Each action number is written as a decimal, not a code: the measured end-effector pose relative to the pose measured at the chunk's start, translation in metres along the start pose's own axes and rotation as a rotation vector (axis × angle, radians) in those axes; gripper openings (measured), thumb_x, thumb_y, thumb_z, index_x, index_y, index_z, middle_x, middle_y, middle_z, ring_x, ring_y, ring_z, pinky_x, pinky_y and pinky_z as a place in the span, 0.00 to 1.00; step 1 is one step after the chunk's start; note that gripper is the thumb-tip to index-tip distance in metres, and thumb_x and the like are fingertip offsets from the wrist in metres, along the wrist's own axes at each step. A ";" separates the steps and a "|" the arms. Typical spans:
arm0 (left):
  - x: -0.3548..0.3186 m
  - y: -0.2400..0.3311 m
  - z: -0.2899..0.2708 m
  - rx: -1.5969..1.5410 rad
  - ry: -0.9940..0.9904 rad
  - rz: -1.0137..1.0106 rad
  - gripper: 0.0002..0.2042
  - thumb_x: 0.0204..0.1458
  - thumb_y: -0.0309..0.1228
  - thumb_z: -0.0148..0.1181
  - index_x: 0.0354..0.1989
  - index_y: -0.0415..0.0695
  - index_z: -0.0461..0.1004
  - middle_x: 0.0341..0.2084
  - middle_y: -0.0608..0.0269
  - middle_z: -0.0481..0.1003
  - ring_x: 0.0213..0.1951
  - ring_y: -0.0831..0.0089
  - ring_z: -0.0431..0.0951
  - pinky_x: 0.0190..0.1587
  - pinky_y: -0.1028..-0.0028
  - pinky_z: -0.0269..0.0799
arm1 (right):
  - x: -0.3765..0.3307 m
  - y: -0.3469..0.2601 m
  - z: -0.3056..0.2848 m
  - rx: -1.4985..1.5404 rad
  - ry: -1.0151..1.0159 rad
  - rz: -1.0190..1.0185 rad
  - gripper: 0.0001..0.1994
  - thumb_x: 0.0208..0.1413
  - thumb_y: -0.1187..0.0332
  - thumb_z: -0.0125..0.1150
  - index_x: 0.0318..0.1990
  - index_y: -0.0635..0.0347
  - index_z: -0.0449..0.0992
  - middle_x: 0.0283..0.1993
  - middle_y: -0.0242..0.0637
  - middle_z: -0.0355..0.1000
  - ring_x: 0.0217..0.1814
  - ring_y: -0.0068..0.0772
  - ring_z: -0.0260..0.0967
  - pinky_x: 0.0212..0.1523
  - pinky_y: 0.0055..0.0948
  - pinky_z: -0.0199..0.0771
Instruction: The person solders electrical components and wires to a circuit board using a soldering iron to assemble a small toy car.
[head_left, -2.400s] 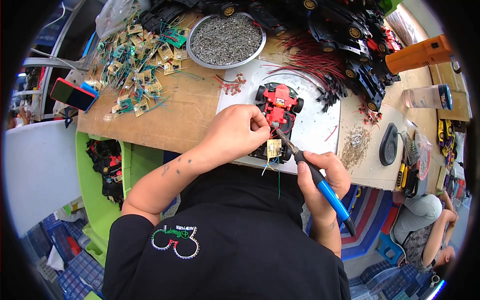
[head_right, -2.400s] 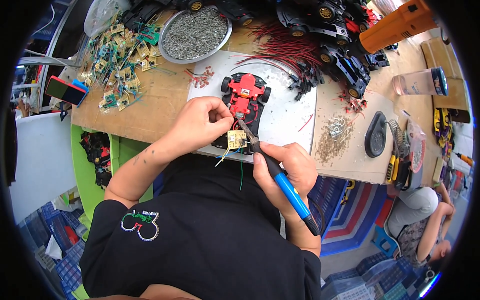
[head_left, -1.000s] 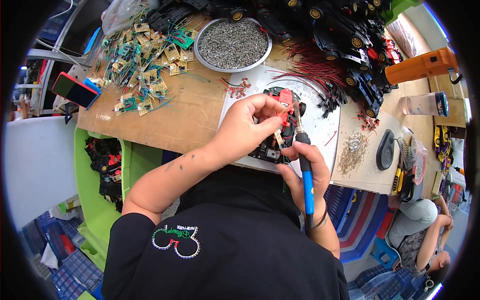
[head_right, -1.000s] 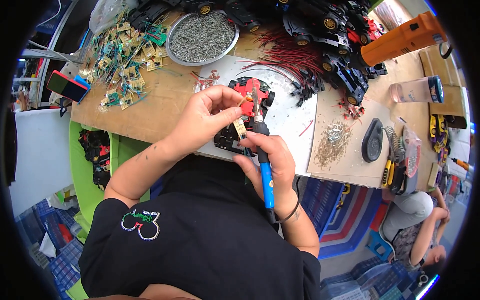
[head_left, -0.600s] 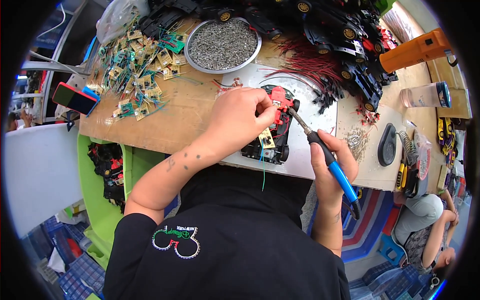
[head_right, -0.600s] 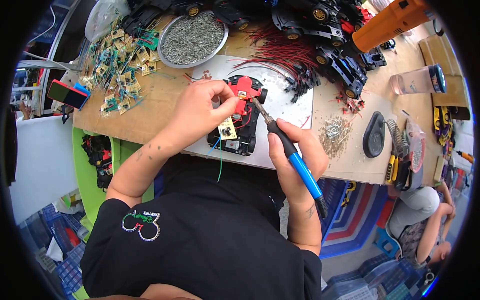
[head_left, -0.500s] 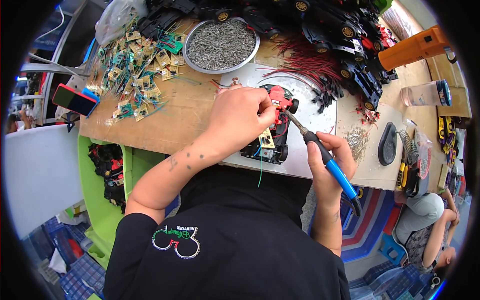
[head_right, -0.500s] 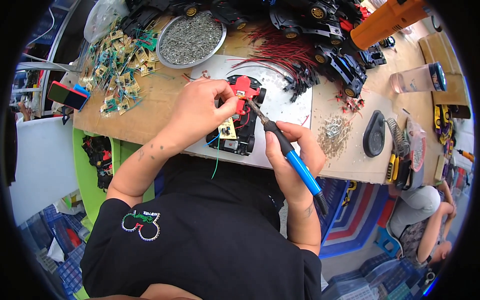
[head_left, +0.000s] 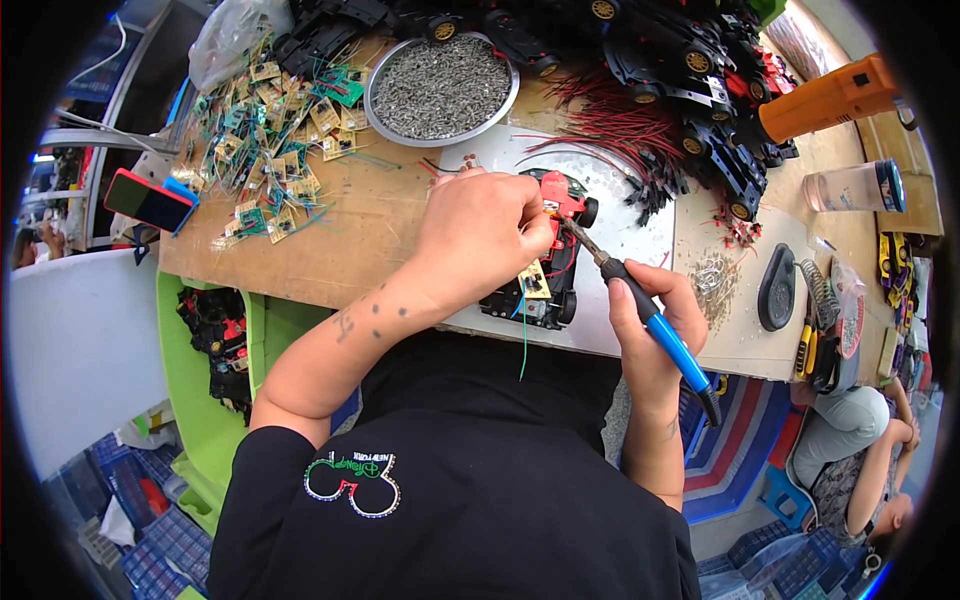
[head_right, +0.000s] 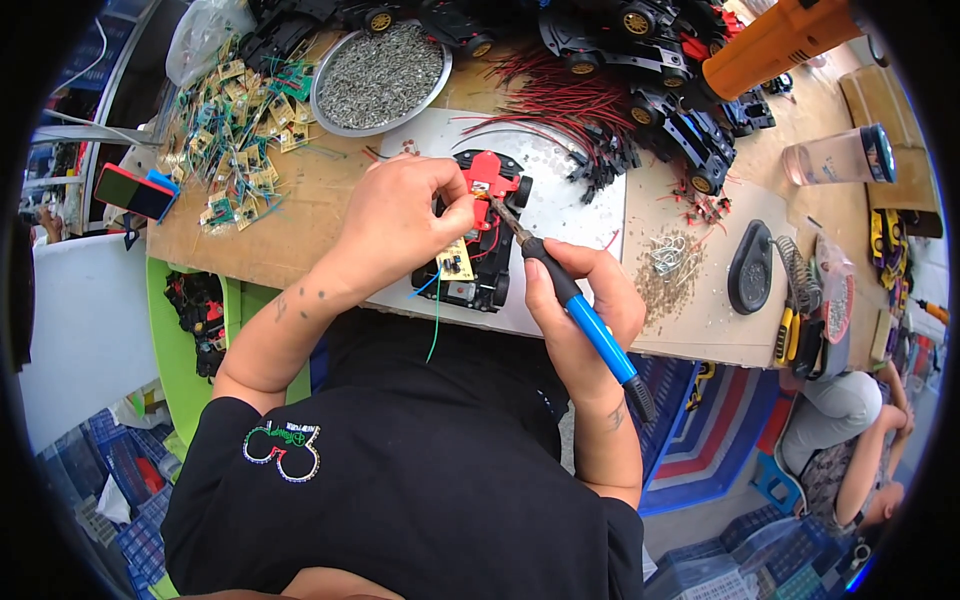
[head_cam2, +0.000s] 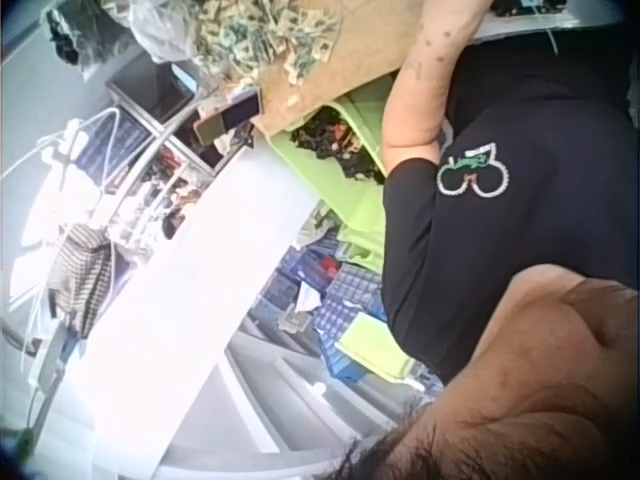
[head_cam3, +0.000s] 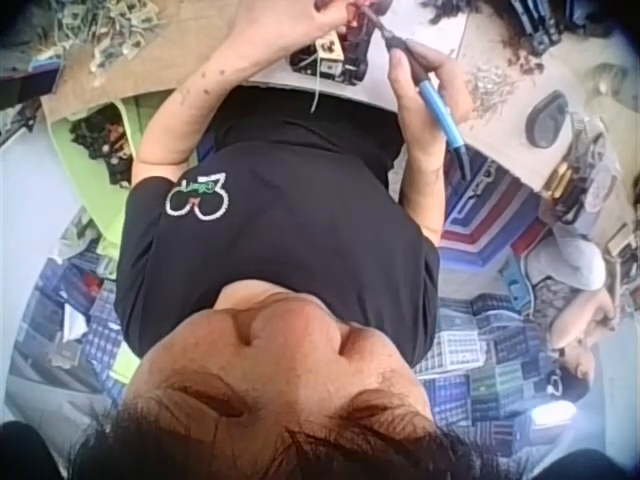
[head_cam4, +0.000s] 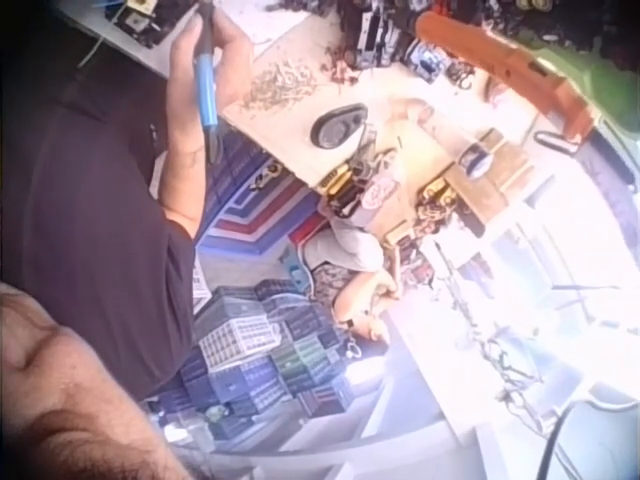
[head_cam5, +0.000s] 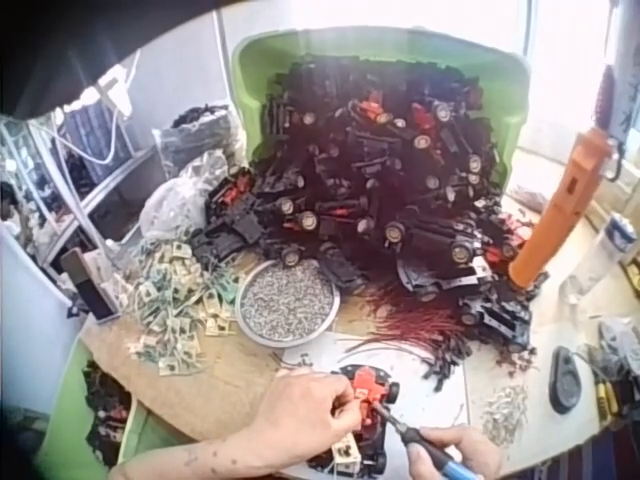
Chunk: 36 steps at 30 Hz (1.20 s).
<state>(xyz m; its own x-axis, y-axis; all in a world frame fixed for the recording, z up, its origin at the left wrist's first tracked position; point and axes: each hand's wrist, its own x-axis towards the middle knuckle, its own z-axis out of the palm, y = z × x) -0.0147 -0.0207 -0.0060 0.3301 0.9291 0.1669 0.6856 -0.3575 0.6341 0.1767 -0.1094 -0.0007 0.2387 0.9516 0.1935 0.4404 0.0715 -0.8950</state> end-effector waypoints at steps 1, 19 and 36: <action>0.000 0.000 0.000 -0.010 -0.016 -0.012 0.06 0.44 0.31 0.61 0.20 0.43 0.76 0.20 0.59 0.77 0.27 0.59 0.77 0.36 0.61 0.70 | 0.000 0.001 0.000 -0.021 -0.005 -0.025 0.10 0.46 0.76 0.71 0.37 0.64 0.80 0.31 0.38 0.77 0.31 0.27 0.76 0.36 0.24 0.74; 0.005 0.003 -0.004 0.017 -0.078 -0.031 0.06 0.42 0.32 0.59 0.20 0.44 0.77 0.19 0.54 0.77 0.28 0.53 0.78 0.35 0.56 0.69 | 0.003 0.002 -0.006 0.000 -0.003 -0.064 0.09 0.47 0.76 0.70 0.38 0.64 0.80 0.30 0.37 0.76 0.31 0.25 0.72 0.35 0.23 0.71; 0.000 -0.008 -0.005 -0.307 -0.129 -0.247 0.08 0.53 0.30 0.60 0.30 0.37 0.79 0.24 0.51 0.80 0.27 0.60 0.81 0.33 0.65 0.75 | 0.009 -0.010 -0.004 -0.018 -0.031 -0.138 0.09 0.44 0.78 0.71 0.36 0.65 0.81 0.29 0.39 0.76 0.29 0.30 0.72 0.34 0.25 0.71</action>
<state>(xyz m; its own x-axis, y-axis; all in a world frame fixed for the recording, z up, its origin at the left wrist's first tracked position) -0.0231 -0.0169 -0.0075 0.2723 0.9568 -0.1024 0.5357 -0.0623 0.8421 0.1774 -0.1029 0.0117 0.1483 0.9417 0.3019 0.4827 0.1976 -0.8532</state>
